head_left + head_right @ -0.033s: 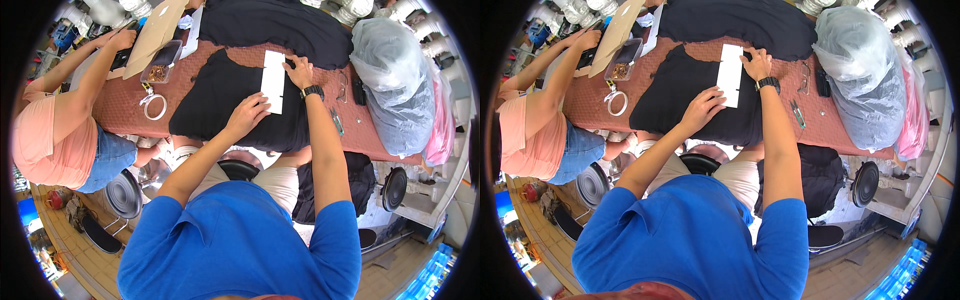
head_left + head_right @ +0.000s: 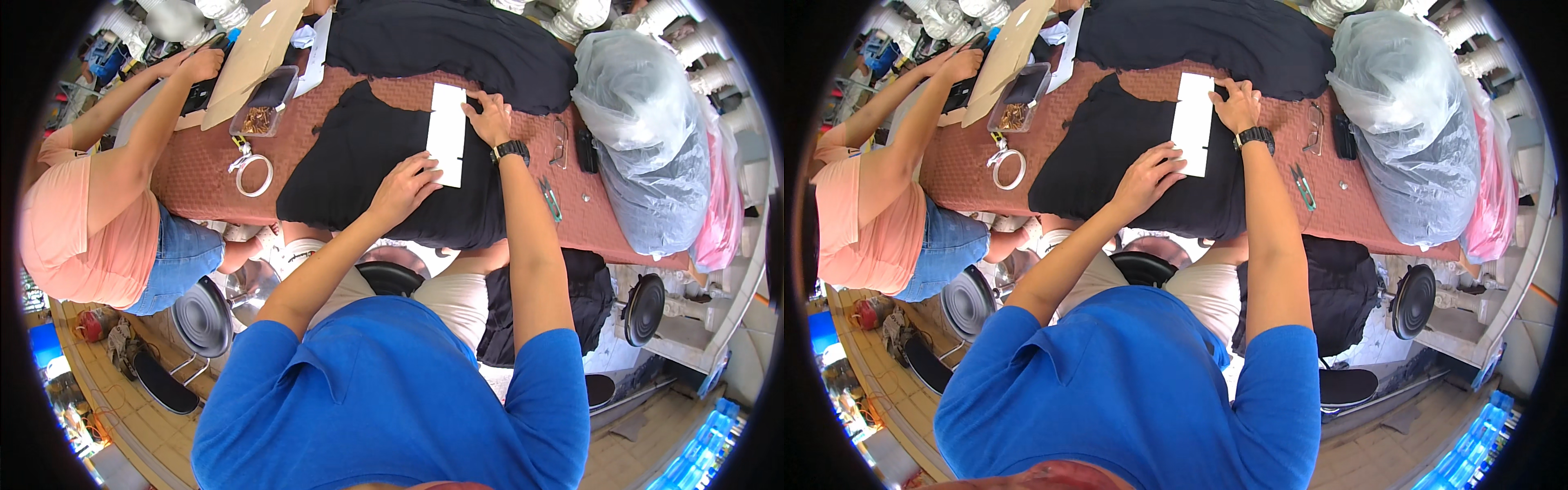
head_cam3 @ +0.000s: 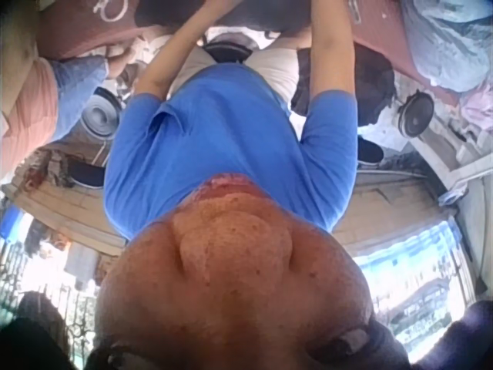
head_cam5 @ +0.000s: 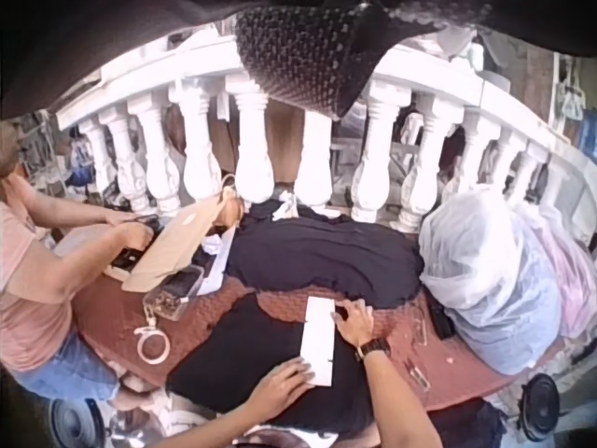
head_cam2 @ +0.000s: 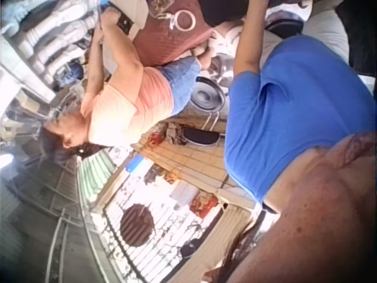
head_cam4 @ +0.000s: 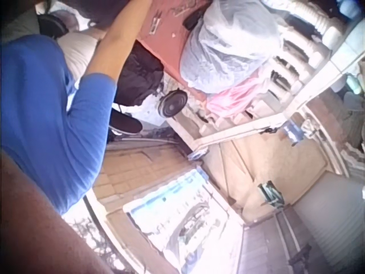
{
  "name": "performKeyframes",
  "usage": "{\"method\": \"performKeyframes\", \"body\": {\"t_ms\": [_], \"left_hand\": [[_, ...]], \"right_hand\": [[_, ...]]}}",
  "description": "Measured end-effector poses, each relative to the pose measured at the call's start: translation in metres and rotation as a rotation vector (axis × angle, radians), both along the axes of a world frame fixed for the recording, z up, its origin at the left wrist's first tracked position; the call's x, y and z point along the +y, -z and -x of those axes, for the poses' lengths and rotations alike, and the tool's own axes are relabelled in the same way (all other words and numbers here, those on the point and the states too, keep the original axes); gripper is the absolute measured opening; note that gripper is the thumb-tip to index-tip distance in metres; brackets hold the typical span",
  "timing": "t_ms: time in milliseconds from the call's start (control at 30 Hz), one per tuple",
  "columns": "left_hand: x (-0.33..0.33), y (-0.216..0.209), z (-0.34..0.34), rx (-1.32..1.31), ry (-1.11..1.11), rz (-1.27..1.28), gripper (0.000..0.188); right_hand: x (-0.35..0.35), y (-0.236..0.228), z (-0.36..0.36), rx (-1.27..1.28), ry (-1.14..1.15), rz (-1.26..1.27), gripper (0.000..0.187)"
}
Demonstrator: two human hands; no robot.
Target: The person lays out a black garment on a table, aligns a white paper guide, and pins a small white label onto the fabric by hand.
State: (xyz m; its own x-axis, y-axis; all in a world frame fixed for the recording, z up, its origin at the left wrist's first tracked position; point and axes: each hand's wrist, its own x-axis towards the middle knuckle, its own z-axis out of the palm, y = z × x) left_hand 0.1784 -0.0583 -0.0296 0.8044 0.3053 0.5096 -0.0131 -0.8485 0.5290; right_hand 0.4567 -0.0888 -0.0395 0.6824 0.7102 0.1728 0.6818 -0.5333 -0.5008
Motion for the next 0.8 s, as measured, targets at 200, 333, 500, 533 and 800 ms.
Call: {"method": "performKeyframes", "body": {"t_ms": [200,333,500,533,800], "left_hand": [[-0.0003,-0.0007,-0.0001,0.004,0.005,0.005,0.021],[-0.0007,-0.0026,0.0,-0.006,0.005,0.006,0.021],[-0.0006,-0.0022,0.0,-0.005,0.004,0.006,0.021],[-0.0007,-0.003,0.0002,-0.004,0.003,0.008,0.021],[-0.0009,-0.0042,0.0003,-0.021,0.006,0.004,0.021]], "right_hand": [[-0.0009,-0.0017,0.0009,0.01,0.006,0.006,0.04],[-0.0024,-0.0044,0.0028,0.011,0.01,0.02,0.041],[-0.0023,-0.0055,0.0047,0.007,0.019,0.02,0.041],[-0.0019,-0.0055,0.0046,0.009,0.02,0.019,0.041],[-0.0016,0.0001,0.0005,-0.01,0.008,0.014,0.04]]}}
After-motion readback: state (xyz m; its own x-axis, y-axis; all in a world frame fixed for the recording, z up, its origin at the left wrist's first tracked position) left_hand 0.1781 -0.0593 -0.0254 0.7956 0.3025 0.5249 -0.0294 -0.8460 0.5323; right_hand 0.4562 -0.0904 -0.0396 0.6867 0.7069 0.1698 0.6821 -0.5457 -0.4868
